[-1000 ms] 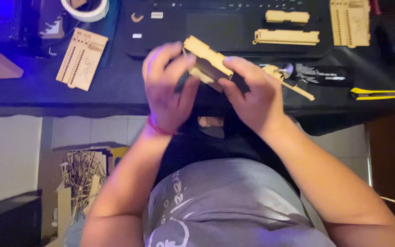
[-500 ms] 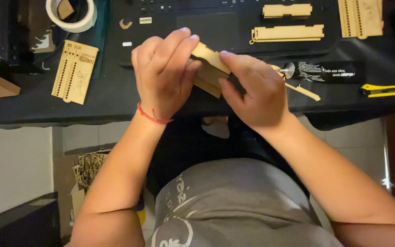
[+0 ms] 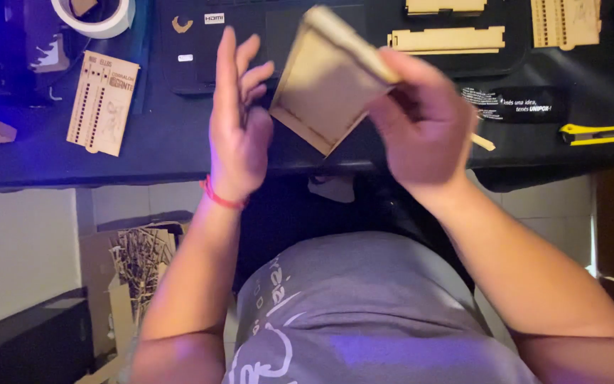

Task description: The person assembles a wooden model by inserting small wooden sticks into slots on larger wooden pieces. They use a small stick to apply glue from a tube to the joints before fitting the pieces together. The person works on a black table with various wooden parts and tools nearby.

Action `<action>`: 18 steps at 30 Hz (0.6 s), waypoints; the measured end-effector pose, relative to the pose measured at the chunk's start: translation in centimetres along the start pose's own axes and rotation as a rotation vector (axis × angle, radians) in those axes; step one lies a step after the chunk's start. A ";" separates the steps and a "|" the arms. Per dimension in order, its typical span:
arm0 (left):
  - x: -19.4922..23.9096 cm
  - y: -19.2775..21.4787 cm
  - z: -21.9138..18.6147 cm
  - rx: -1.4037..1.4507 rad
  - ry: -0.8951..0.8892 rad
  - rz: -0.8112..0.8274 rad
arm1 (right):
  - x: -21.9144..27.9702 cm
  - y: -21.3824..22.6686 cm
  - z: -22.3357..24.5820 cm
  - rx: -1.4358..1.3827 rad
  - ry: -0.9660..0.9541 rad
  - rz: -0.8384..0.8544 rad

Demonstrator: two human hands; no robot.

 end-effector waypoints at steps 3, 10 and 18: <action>2.0 -0.2 -1.1 -0.027 -0.024 0.016 | 0.6 0.4 -0.3 -0.475 -0.373 -0.258; 3.7 0.1 -2.2 -0.333 -0.112 -0.007 | 5.2 -1.9 -1.1 -0.871 -0.728 -0.547; 1.9 2.3 -0.9 -0.569 -0.128 0.388 | 6.1 1.2 1.1 0.011 -0.859 0.152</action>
Point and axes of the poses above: each hand's wrist, its own x-axis away from the middle knuckle, its own y-axis out of the back of the hand, z = x × y, the point moved 2 cm from there along -x, towards the middle knuckle, and after that the axes turned 12 degrees about -x, right-handed, at the moved point
